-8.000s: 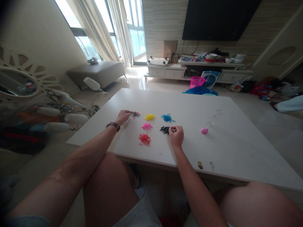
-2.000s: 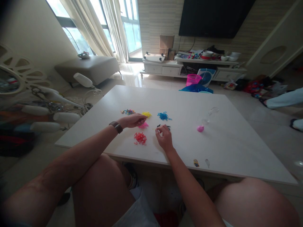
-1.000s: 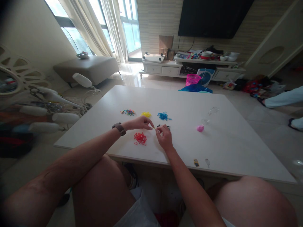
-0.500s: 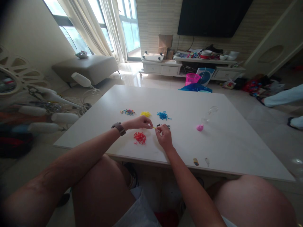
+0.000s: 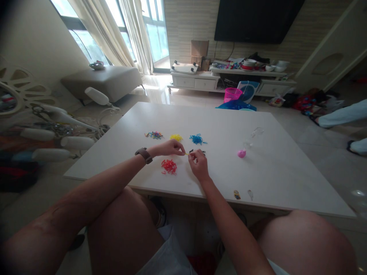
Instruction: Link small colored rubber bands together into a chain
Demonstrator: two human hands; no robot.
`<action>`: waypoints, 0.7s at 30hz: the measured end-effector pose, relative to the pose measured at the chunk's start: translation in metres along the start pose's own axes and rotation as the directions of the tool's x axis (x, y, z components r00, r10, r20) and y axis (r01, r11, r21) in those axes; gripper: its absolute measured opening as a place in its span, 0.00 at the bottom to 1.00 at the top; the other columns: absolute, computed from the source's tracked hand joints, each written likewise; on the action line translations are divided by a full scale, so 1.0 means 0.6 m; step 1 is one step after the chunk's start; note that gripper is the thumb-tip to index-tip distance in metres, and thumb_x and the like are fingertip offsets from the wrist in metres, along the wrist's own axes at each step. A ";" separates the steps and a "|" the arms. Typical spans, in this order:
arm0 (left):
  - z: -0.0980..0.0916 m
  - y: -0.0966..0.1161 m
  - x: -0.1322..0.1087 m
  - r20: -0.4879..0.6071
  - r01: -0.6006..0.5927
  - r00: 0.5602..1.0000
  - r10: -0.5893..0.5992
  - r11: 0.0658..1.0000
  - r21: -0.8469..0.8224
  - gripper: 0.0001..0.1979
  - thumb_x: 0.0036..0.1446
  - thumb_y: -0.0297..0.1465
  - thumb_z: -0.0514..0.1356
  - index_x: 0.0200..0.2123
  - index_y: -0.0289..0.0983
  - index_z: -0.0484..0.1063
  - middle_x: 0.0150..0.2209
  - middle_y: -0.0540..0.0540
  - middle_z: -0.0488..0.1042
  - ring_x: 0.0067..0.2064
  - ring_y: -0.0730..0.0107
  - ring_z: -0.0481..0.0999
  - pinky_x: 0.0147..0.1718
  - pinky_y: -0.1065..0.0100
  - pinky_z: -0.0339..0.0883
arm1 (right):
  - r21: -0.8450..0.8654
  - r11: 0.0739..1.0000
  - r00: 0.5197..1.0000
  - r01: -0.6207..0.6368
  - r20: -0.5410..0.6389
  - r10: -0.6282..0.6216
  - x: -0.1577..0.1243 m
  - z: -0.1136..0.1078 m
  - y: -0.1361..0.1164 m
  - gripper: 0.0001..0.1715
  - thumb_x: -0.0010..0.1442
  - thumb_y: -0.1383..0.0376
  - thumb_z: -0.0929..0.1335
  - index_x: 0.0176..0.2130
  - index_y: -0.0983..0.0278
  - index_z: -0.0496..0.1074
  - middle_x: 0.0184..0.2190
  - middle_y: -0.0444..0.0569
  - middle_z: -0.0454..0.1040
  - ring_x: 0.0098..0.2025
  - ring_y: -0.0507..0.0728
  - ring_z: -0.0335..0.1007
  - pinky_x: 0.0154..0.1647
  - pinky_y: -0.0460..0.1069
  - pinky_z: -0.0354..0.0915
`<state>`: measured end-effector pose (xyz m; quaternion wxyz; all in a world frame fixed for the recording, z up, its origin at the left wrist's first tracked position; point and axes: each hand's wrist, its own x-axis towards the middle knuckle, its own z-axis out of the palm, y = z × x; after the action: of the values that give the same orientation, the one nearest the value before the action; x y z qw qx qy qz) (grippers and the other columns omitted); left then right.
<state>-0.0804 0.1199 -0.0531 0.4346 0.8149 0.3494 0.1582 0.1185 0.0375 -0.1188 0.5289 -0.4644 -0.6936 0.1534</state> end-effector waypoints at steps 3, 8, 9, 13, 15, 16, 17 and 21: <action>0.000 0.001 0.000 -0.022 -0.006 1.000 0.006 1.000 -0.006 0.17 0.51 0.42 0.68 0.34 0.33 0.84 0.20 0.54 0.62 0.25 0.76 0.56 0.26 0.70 0.49 | 0.004 1.000 1.000 -0.003 0.000 0.003 0.000 0.000 0.000 0.10 0.66 0.64 0.66 0.31 0.61 0.68 0.31 0.44 0.67 0.29 0.52 0.62 0.27 0.48 0.58; -0.002 0.005 0.001 -0.025 -0.003 1.000 0.002 1.000 -0.019 0.15 0.50 0.40 0.67 0.32 0.33 0.83 0.23 0.51 0.68 0.27 0.75 0.60 0.27 0.70 0.53 | -0.008 1.000 1.000 0.005 0.006 -0.005 0.000 0.002 0.003 0.10 0.66 0.65 0.65 0.31 0.61 0.67 0.31 0.44 0.66 0.31 0.53 0.63 0.29 0.49 0.59; -0.003 0.006 0.002 -0.020 -0.006 1.000 0.005 1.000 -0.024 0.14 0.50 0.39 0.67 0.31 0.33 0.83 0.23 0.51 0.69 0.28 0.75 0.61 0.28 0.70 0.53 | -0.011 1.000 1.000 0.008 0.006 -0.008 0.000 0.002 0.003 0.10 0.66 0.65 0.65 0.31 0.60 0.67 0.31 0.44 0.66 0.32 0.53 0.63 0.30 0.49 0.59; -0.003 0.012 0.004 -0.021 -0.026 0.999 0.025 0.999 -0.020 0.15 0.50 0.40 0.68 0.31 0.32 0.82 0.22 0.52 0.66 0.26 0.76 0.58 0.26 0.70 0.50 | -0.021 0.999 1.000 0.025 0.009 -0.025 -0.001 0.002 0.005 0.10 0.66 0.65 0.64 0.31 0.60 0.66 0.31 0.45 0.66 0.32 0.54 0.63 0.31 0.50 0.59; -0.002 0.014 0.004 -0.022 -0.033 0.999 0.032 0.999 -0.016 0.15 0.50 0.40 0.68 0.32 0.32 0.82 0.20 0.54 0.61 0.25 0.77 0.55 0.25 0.70 0.47 | -0.025 0.999 1.000 0.025 0.008 -0.025 -0.002 0.002 0.005 0.10 0.67 0.65 0.64 0.32 0.60 0.66 0.31 0.45 0.66 0.32 0.54 0.63 0.31 0.50 0.59; -0.001 0.015 0.004 -0.021 -0.034 0.999 0.033 0.999 -0.019 0.15 0.50 0.40 0.68 0.33 0.32 0.83 0.20 0.54 0.59 0.24 0.77 0.54 0.24 0.70 0.46 | -0.025 0.999 1.000 0.023 0.006 -0.023 -0.002 0.002 0.005 0.10 0.67 0.65 0.64 0.32 0.60 0.66 0.32 0.45 0.66 0.32 0.54 0.63 0.30 0.49 0.59; 0.000 0.015 0.004 -0.020 -0.033 0.999 0.033 0.999 -0.025 0.16 0.50 0.40 0.68 0.34 0.32 0.83 0.20 0.55 0.56 0.24 0.77 0.53 0.24 0.70 0.45 | -0.024 0.999 1.000 0.021 0.002 -0.021 -0.002 0.002 0.005 0.10 0.67 0.65 0.64 0.32 0.60 0.67 0.32 0.45 0.66 0.32 0.54 0.63 0.30 0.49 0.59; 0.004 0.013 0.003 0.005 -0.031 0.999 0.032 0.999 -0.039 0.20 0.52 0.43 0.67 0.39 0.31 0.83 0.21 0.55 0.55 0.24 0.77 0.53 0.24 0.69 0.45 | -0.016 1.000 1.000 0.016 -0.002 -0.016 -0.002 0.002 0.004 0.08 0.66 0.64 0.66 0.33 0.60 0.68 0.32 0.45 0.67 0.30 0.53 0.63 0.29 0.49 0.59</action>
<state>-0.0743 0.1168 -0.0480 0.4486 0.8122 0.3322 0.1696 0.1189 0.0382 -0.1218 0.5273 -0.4630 -0.6979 0.1432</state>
